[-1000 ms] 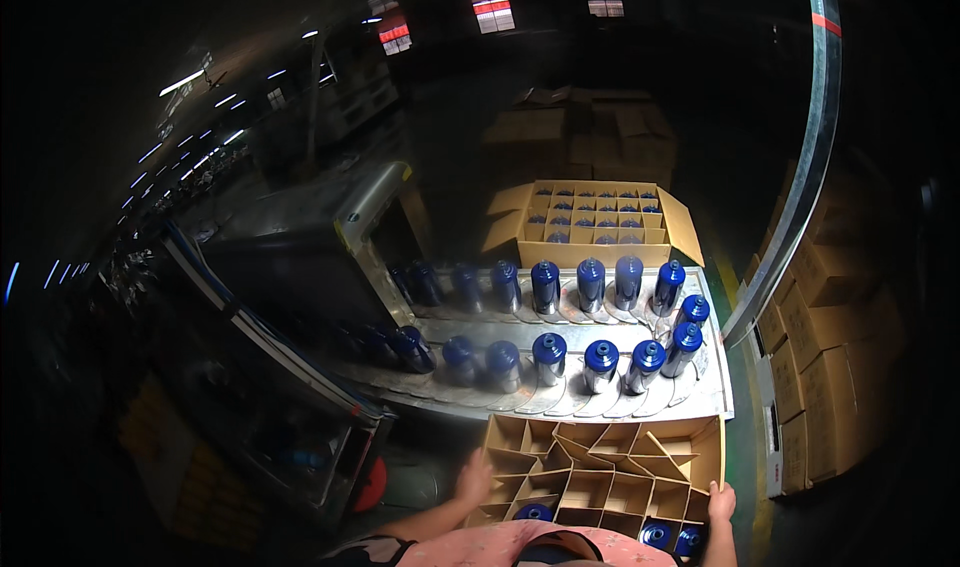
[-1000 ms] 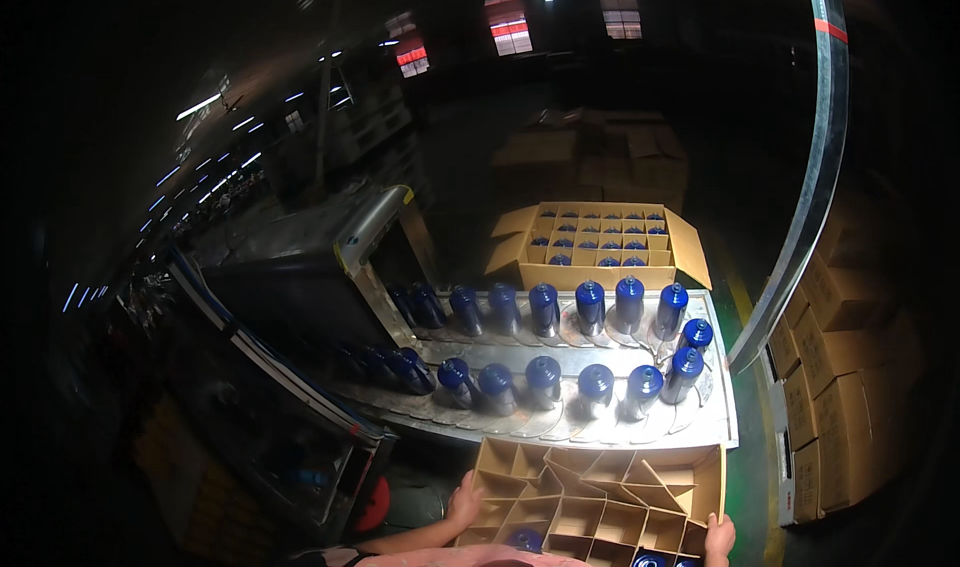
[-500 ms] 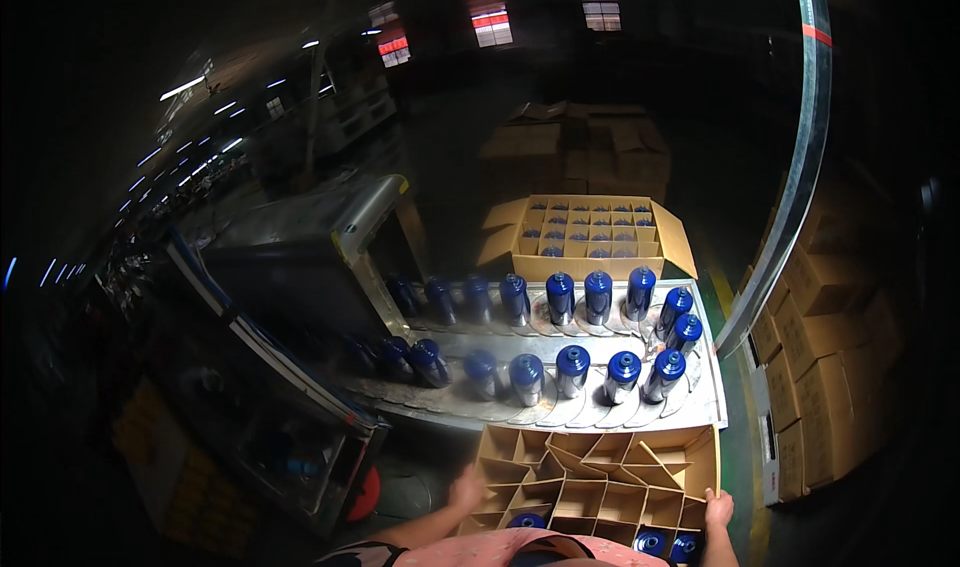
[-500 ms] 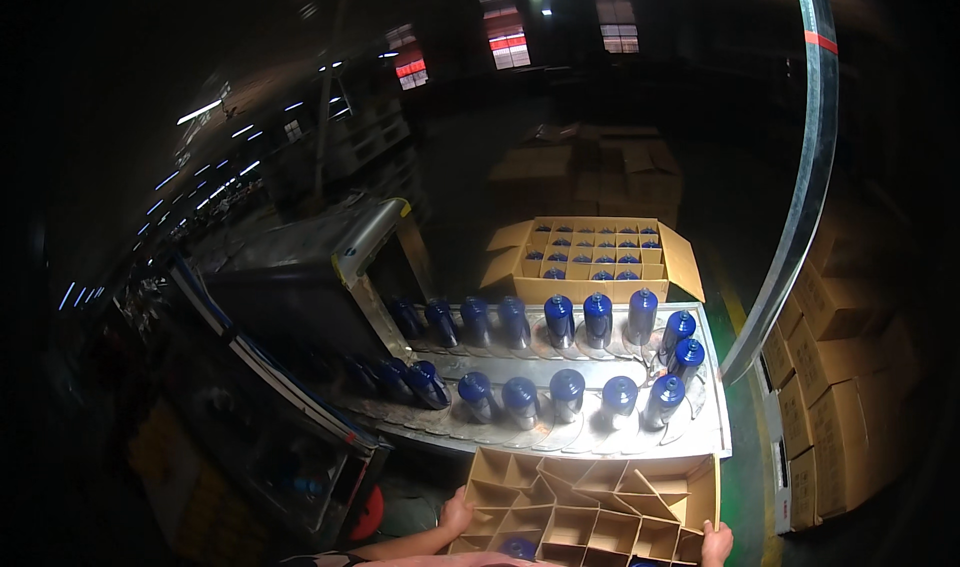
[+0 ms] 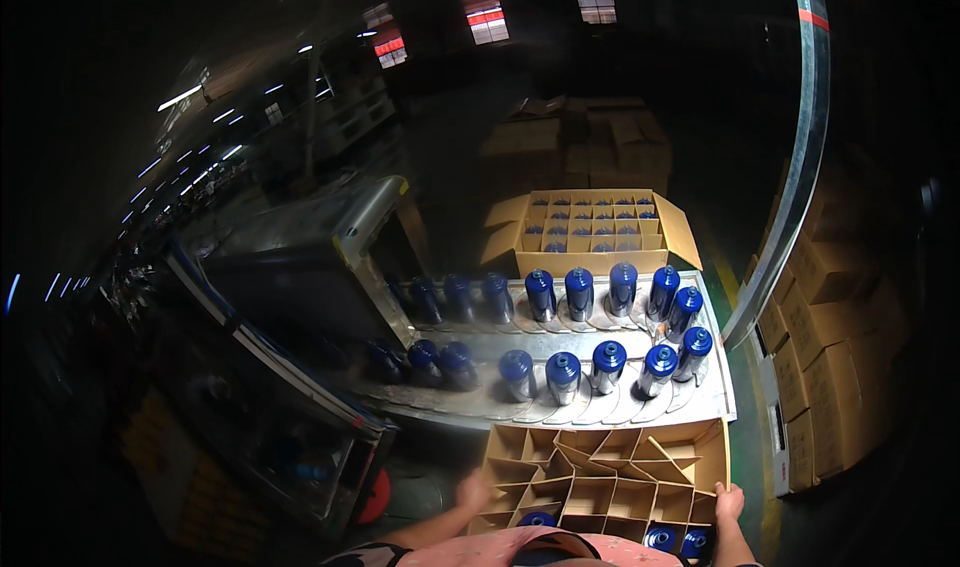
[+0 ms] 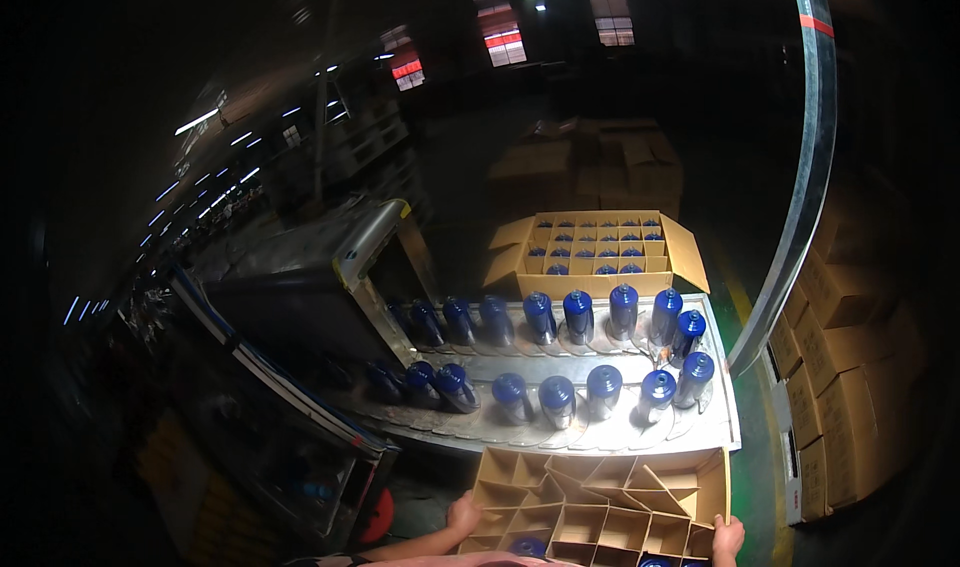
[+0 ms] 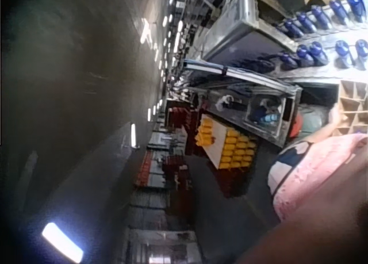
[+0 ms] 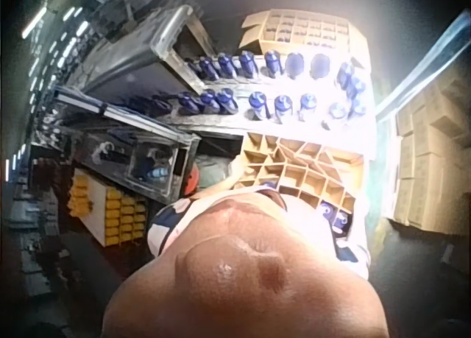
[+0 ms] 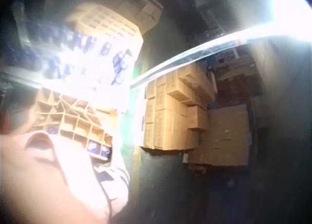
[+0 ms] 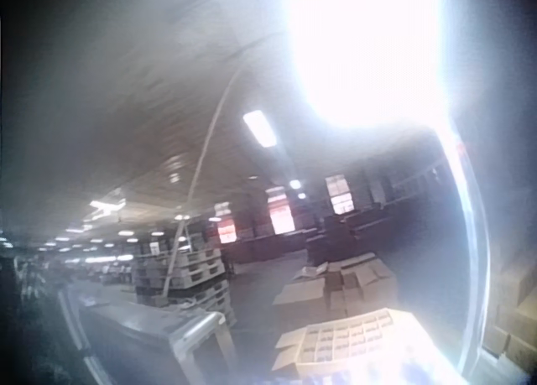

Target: The person places blue bottles from a conveyor belt into a cardboard box with compartments. After filling the box, the person closes it and moves it aside, then retrieves another empty box to continue the packing process.

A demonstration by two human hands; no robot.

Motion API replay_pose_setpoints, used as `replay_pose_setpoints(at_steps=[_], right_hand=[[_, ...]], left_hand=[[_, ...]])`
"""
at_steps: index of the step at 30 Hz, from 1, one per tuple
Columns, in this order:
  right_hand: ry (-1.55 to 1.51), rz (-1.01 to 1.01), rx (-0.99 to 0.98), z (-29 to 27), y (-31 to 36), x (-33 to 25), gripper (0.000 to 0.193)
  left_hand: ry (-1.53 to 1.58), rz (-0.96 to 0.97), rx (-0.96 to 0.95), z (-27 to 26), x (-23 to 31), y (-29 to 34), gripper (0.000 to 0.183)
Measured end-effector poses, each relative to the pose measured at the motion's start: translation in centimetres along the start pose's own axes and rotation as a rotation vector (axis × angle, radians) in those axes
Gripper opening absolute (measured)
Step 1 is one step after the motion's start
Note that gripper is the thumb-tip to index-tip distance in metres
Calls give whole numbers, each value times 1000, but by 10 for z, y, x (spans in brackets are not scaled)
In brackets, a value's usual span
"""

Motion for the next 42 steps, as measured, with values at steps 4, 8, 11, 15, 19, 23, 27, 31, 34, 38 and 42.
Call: replay_pose_setpoints(at_steps=[4,8,11,15,19,23,27,31,34,38,42], right_hand=[[23,12,0,-5,-3,-5,33],[10,13,-4,-5,-3,-2,34],[19,25,-13,-2,-4,2,35],[40,20,9,0,-4,6,35],[23,24,7,-1,-3,5,35],[41,38,-13,-2,-3,0,35],[20,37,-4,-1,-5,-3,34],[23,12,15,1,-6,-2,32],[17,9,4,2,-7,-1,30],[7,14,3,2,-9,-1,29],[-9,27,7,3,-10,0,28]], left_hand=[[-48,-46,-39,4,2,-1,33],[-37,-43,-17,2,4,-2,33],[-50,-51,-23,2,5,-1,33],[-57,-42,-10,-1,8,2,30],[-53,-34,-7,-5,13,6,30],[-26,-22,-6,-9,16,8,30],[-2,-8,3,-10,18,6,30],[-12,-28,2,-7,15,0,30],[-21,-31,-3,-6,13,-2,31],[-21,-29,1,-6,14,-2,30],[-25,-43,-3,-5,15,-3,30]])
Point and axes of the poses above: each hand's wrist, its own y-axis away from the middle knuckle, its own z-axis out of the palm, x = y × z, the point moved 4 cm from there along -y, towards the middle knuckle, and after that the axes turned 7 degrees about -z, right-handed, at the moved point
